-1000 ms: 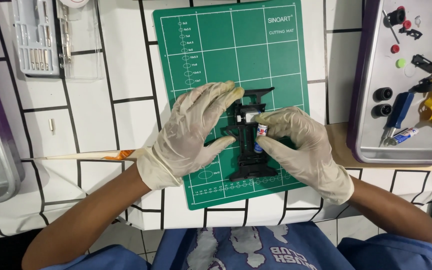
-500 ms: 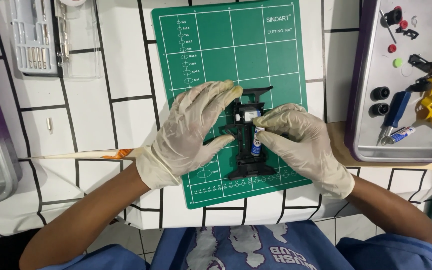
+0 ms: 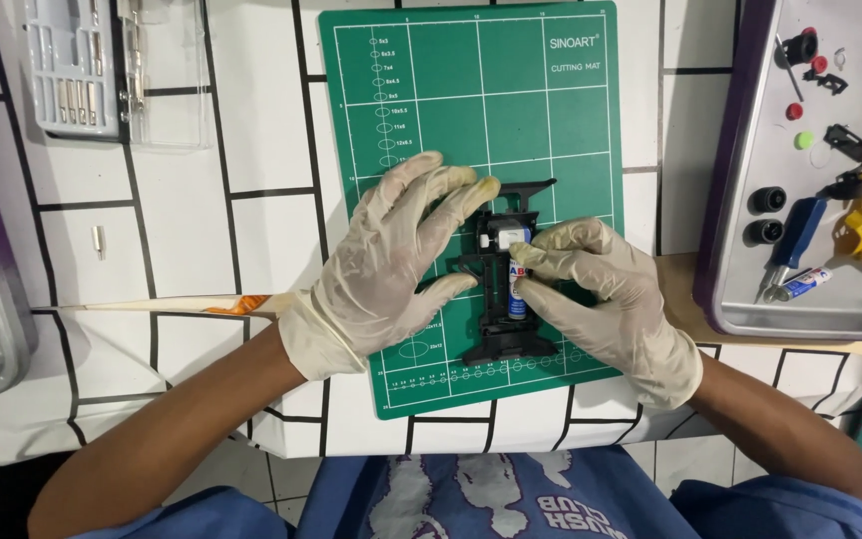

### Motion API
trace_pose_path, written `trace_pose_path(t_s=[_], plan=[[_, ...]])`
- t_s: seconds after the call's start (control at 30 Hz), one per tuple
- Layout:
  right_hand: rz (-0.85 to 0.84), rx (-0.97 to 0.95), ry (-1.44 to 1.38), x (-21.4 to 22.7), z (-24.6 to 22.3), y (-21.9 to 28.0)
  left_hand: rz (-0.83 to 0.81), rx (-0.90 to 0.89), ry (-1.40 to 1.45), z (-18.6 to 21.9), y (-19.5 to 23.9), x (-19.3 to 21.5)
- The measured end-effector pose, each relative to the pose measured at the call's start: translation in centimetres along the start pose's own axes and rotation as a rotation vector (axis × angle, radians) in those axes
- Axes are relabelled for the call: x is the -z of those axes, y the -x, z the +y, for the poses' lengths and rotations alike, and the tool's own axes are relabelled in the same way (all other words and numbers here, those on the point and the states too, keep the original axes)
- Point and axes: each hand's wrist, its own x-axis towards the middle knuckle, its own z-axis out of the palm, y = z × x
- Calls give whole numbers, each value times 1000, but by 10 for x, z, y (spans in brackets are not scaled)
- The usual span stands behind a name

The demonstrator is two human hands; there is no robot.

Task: Assembling a Tamiya Mini 4WD toy car, including installing batteries, tightening screws with a screwdriver, and attaching chassis parts.

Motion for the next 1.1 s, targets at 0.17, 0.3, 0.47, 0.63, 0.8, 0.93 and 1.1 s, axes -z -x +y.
trace_pose_path(t_s=[0.17,0.3,0.47,0.63,0.8,0.93,1.1], plan=[[2,-39,72,2,-3,-4,11,1,-15,-1,2,-5],[35,-73,51,1,-3,-4,8,4,-66,-1,1,-4],[-2,-123,104,2,-6,-4,-15,17,-66,-1,2,-4],[-33,-156,90,4,-5,-6,-29,18,-89,-1,1,-2],[-48,-91,58,4,-5,-8,-16,15,-18,-1,1,-3],[-25,-103,68,2,-7,-9,-17,12,-26,-1,1,-3],[-18,-108,107,0,-13,-12,10,9,12,-2,1,-3]])
